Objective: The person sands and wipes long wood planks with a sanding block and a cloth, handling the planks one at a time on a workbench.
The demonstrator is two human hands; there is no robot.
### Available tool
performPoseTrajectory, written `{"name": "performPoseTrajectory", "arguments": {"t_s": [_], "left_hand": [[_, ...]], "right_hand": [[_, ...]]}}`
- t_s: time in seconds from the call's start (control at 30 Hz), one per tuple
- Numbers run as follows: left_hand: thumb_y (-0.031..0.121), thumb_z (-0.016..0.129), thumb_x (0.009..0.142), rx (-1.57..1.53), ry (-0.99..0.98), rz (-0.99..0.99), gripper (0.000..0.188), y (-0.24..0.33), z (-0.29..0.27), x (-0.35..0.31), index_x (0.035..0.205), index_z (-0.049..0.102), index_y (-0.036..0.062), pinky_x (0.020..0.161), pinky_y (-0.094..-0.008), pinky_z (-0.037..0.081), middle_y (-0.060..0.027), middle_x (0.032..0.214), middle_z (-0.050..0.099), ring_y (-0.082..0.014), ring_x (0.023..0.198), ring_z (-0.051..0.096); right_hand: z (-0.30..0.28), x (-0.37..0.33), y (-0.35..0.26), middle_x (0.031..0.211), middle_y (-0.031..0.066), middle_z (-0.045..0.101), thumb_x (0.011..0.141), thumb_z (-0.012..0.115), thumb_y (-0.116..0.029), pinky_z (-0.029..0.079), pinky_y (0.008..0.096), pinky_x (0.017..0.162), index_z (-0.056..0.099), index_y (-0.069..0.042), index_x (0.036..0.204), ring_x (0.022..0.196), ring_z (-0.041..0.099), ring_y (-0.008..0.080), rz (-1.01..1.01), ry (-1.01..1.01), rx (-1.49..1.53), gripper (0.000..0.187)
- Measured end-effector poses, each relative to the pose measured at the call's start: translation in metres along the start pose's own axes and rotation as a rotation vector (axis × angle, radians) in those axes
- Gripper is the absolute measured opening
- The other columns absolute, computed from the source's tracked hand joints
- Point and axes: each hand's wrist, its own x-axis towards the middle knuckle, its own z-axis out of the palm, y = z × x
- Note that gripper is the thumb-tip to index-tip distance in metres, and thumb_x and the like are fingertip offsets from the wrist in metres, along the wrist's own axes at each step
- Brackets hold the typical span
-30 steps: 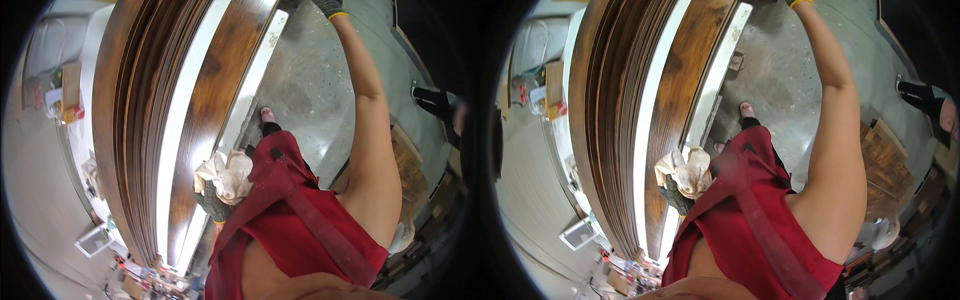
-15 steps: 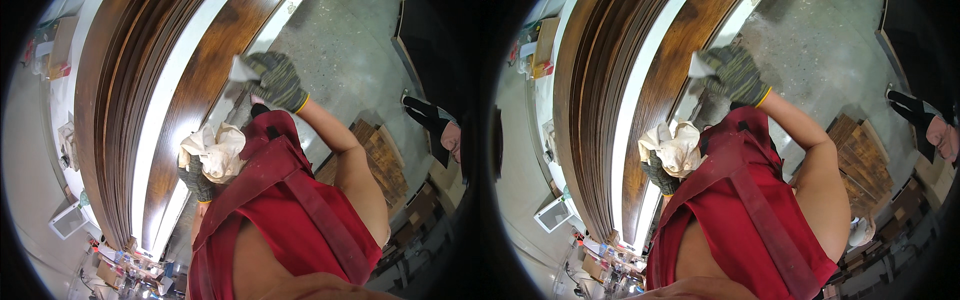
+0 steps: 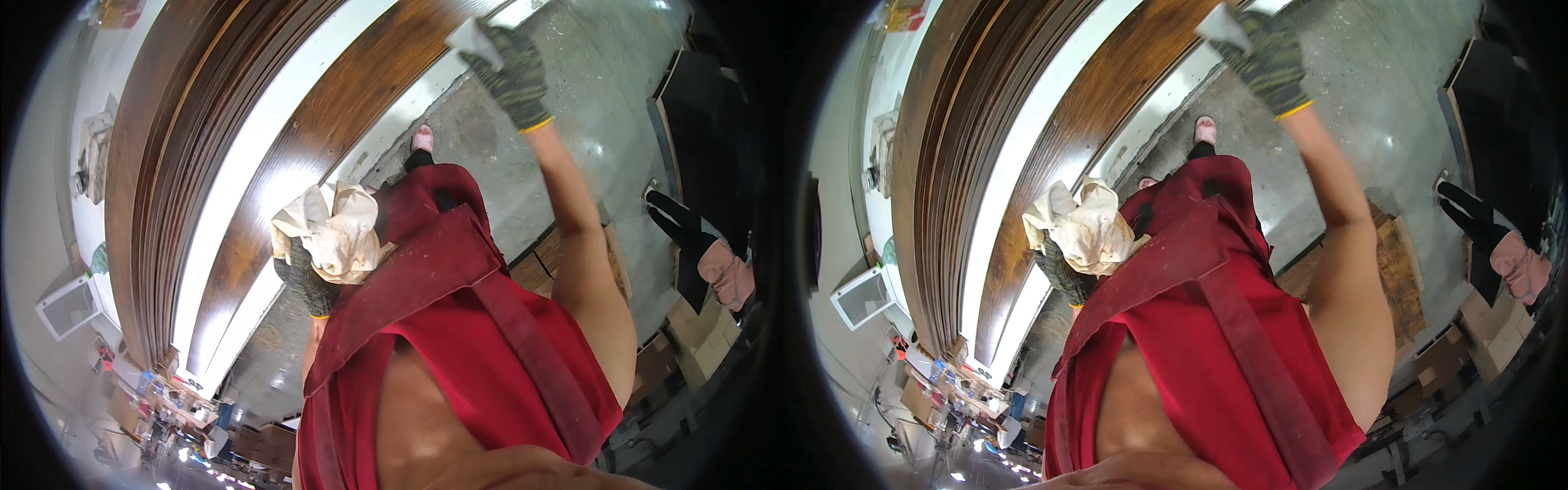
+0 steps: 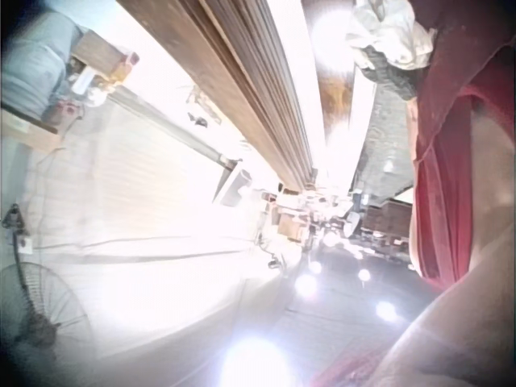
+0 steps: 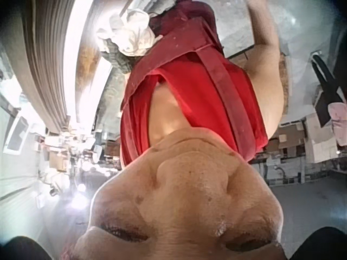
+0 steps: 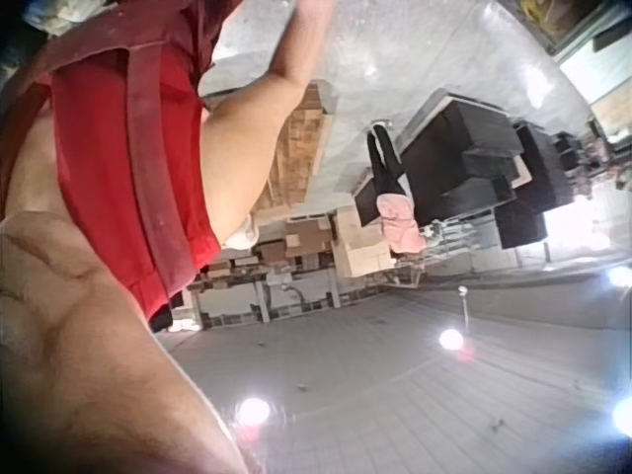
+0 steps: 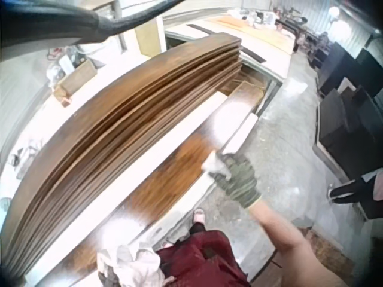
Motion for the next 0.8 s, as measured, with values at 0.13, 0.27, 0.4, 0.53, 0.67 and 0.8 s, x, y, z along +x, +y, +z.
{"name": "performPoseTrajectory", "arguments": {"t_s": [0.13, 0.27, 0.4, 0.53, 0.67, 0.8], "left_hand": [[0.019, 0.062, 0.093, 0.021, 0.064, 0.030, 0.050, -0.004, -0.017, -0.004, 0.137, 0.049, -0.0017, 0.092, -0.0396, 0.047, -0.0174, 0.122, 0.062, -0.0268, 0.107, 0.061], [0.021, 0.062, 0.092, 0.509, -0.057, 0.327, 0.053, -0.008, -0.043, -0.004, 0.137, 0.047, -0.0021, 0.093, -0.0412, 0.046, -0.0197, 0.126, 0.058, -0.0311, 0.109, 0.060], [0.020, 0.060, 0.094, 0.701, -0.095, 0.506, 0.051, -0.019, -0.071, -0.003, 0.138, 0.046, -0.0028, 0.094, -0.0413, 0.046, -0.0204, 0.129, 0.056, -0.0304, 0.112, 0.058], [0.018, 0.058, 0.096, 0.571, 0.010, 0.332, 0.045, -0.037, -0.094, -0.006, 0.136, 0.050, -0.0013, 0.102, -0.0420, 0.042, -0.0206, 0.135, 0.053, -0.0326, 0.122, 0.053], [0.017, 0.062, 0.091, 0.565, 0.165, 0.460, 0.048, -0.050, -0.121, -0.015, 0.135, 0.053, -0.0006, 0.106, -0.0448, 0.038, -0.0216, 0.137, 0.051, -0.0350, 0.129, 0.048], [0.024, 0.071, 0.085, 0.499, 0.175, 0.419, 0.056, -0.061, -0.144, -0.019, 0.132, 0.054, -0.0014, 0.105, -0.0471, 0.038, -0.0226, 0.135, 0.053, -0.0383, 0.127, 0.049]], "right_hand": [[0.000, -0.052, -0.106, 0.118, 0.0100, 0.064, 0.080, 0.071, -0.048, 0.043, 0.0455, 0.096, 0.057, -0.011, 0.134, 0.106, 0.059, 0.0306, -0.106, -0.210, 0.179, 0.066], [-0.007, -0.075, -0.167, 0.123, 0.0116, 0.062, 0.079, 0.073, -0.043, 0.044, 0.0456, 0.097, 0.063, -0.012, 0.125, 0.110, 0.059, 0.0304, -0.195, -0.467, 0.310, 0.056], [-0.003, -0.046, -0.131, 0.114, 0.0097, 0.065, 0.077, 0.077, -0.042, 0.045, 0.0455, 0.091, 0.062, -0.008, 0.124, 0.103, 0.061, 0.0295, -0.359, -0.061, 0.119, 0.059], [0.006, -0.030, -0.090, 0.106, 0.0108, 0.067, 0.073, 0.082, -0.039, 0.048, 0.0422, 0.087, 0.065, -0.008, 0.120, 0.099, 0.062, 0.0283, -0.119, -0.052, 0.002, 0.058], [0.010, -0.058, -0.125, 0.116, 0.0091, 0.066, 0.074, 0.080, -0.041, 0.047, 0.0421, 0.089, 0.064, -0.009, 0.125, 0.102, 0.061, 0.0265, -0.205, -0.118, 0.039, 0.062], [0.010, -0.098, -0.212, 0.120, 0.0115, 0.063, 0.084, 0.073, -0.037, 0.043, 0.0469, 0.096, 0.060, -0.007, 0.128, 0.109, 0.059, 0.0308, -0.240, -0.356, 0.296, 0.055]]}}
